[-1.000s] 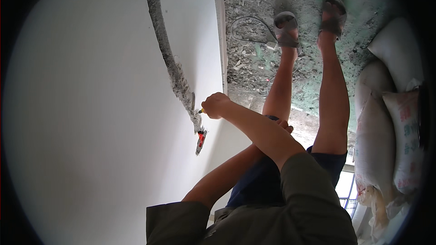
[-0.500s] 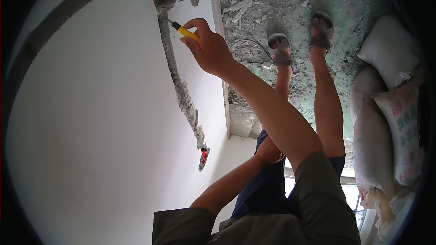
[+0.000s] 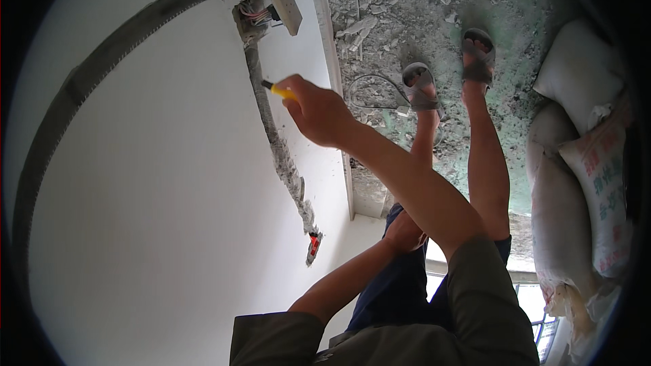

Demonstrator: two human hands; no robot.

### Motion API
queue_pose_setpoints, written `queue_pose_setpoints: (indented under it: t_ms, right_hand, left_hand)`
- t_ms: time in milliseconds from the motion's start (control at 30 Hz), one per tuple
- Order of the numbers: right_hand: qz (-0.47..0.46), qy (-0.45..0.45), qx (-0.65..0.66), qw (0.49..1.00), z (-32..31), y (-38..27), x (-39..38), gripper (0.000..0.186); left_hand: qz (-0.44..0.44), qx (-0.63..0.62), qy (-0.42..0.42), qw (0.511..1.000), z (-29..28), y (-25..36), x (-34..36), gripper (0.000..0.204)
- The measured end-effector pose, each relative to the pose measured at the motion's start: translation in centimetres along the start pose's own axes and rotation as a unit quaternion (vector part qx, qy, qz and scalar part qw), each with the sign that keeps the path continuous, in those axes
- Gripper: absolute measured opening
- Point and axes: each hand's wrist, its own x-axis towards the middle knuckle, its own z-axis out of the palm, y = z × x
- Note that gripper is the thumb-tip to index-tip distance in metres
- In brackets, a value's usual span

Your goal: The recorder is preparing electrical wires and a conduit in a wall cutout during a renovation.

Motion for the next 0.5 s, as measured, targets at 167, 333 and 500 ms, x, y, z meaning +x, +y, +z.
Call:
queue_pose_setpoints:
  t_ms: [167,333,500]
  right_hand:
    - [-0.005,-0.041,-0.103,0.994,-0.7,0.3,3.0,0.022]
    - [-0.005,-0.108,-0.059,0.992,0.5,0.5,-1.3,0.021]
    - [0.010,0.033,-0.070,0.997,-2.5,0.2,3.9,0.021]
  left_hand:
    - [-0.002,-0.012,0.003,1.000,-0.8,1.1,0.5,0.025]
    - [0.011,0.015,-0.002,1.000,-1.0,0.3,0.2,0.026]
    - [0.013,0.005,-0.010,1.000,-1.0,1.4,1.0,0.026]
